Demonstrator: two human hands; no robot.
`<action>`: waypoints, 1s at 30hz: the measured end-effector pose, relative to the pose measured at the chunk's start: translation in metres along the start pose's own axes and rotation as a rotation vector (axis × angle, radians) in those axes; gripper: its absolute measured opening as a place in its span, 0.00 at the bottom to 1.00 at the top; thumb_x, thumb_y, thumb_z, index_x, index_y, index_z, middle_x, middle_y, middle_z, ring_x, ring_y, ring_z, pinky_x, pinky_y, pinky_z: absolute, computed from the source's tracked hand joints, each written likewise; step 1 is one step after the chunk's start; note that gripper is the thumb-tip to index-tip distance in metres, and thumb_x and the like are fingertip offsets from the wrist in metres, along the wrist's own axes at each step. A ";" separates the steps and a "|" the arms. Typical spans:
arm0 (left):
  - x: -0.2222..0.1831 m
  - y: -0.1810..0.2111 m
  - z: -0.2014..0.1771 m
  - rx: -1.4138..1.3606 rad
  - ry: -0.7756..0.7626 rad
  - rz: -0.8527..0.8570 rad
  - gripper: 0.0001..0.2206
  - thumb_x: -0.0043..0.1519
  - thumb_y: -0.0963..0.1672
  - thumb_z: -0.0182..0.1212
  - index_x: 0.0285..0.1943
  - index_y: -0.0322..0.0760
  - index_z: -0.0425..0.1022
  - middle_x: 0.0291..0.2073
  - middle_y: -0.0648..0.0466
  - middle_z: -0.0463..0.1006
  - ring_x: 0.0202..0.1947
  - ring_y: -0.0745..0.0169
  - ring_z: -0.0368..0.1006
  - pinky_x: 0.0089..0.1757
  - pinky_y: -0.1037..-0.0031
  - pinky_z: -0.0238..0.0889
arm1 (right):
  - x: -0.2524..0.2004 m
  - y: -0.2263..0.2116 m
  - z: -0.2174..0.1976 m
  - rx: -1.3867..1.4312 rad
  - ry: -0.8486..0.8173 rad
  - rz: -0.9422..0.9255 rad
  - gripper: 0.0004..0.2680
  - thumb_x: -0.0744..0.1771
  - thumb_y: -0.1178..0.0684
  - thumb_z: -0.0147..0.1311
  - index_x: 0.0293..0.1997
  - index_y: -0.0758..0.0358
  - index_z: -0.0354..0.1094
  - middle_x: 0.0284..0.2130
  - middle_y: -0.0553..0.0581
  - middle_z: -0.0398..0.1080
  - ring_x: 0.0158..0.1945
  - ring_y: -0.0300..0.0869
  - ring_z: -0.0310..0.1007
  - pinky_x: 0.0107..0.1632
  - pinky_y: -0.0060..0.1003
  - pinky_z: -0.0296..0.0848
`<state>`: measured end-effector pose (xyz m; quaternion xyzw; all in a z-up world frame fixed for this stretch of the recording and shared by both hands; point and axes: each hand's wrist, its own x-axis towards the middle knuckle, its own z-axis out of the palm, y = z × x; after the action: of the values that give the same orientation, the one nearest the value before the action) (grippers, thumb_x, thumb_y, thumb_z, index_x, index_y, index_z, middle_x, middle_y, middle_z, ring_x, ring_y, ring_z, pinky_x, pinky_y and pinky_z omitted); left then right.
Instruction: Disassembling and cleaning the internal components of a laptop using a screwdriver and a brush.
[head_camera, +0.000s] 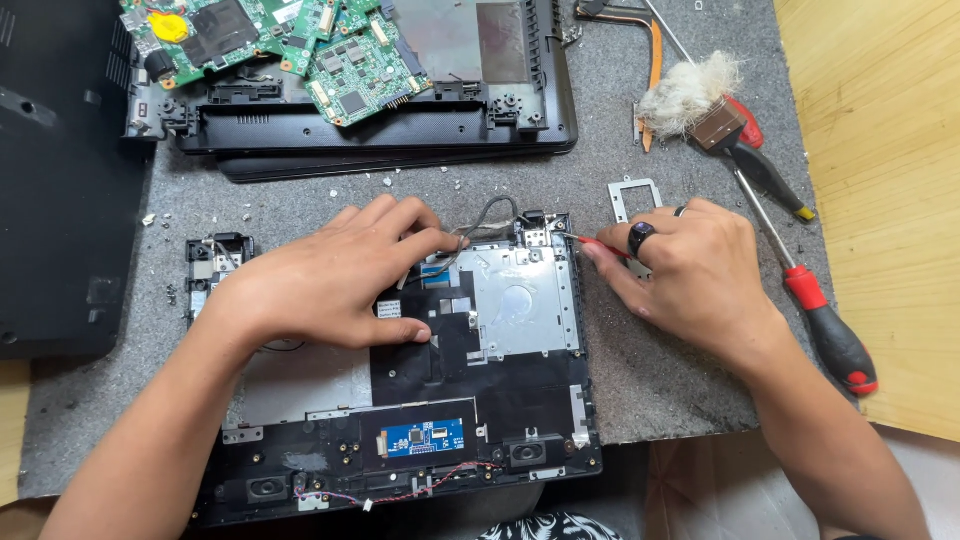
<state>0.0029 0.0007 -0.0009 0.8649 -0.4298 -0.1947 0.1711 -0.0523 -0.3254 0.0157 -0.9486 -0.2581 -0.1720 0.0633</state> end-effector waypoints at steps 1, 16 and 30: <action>0.000 0.000 -0.001 -0.002 0.000 0.000 0.39 0.50 0.55 0.73 0.71 0.41 0.65 0.56 0.51 0.68 0.49 0.50 0.65 0.48 0.57 0.64 | 0.000 0.000 0.001 0.000 -0.002 0.000 0.04 0.65 0.52 0.67 0.35 0.58 0.82 0.25 0.49 0.75 0.20 0.43 0.58 0.28 0.36 0.62; 0.000 -0.002 0.002 0.009 0.019 0.024 0.40 0.50 0.54 0.74 0.71 0.40 0.65 0.55 0.50 0.68 0.49 0.49 0.65 0.48 0.57 0.63 | 0.004 0.008 0.006 0.133 -0.134 0.069 0.05 0.65 0.53 0.66 0.37 0.61 0.82 0.17 0.53 0.70 0.17 0.44 0.61 0.25 0.38 0.62; -0.001 -0.002 0.001 0.019 0.031 0.022 0.39 0.51 0.55 0.73 0.71 0.41 0.64 0.54 0.51 0.68 0.51 0.49 0.64 0.50 0.56 0.62 | 0.000 0.007 0.012 -0.058 0.017 -0.117 0.04 0.68 0.53 0.65 0.34 0.58 0.81 0.17 0.50 0.65 0.19 0.39 0.57 0.31 0.33 0.61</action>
<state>0.0029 0.0024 -0.0022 0.8645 -0.4386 -0.1753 0.1716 -0.0448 -0.3289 0.0040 -0.9318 -0.3074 -0.1911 0.0280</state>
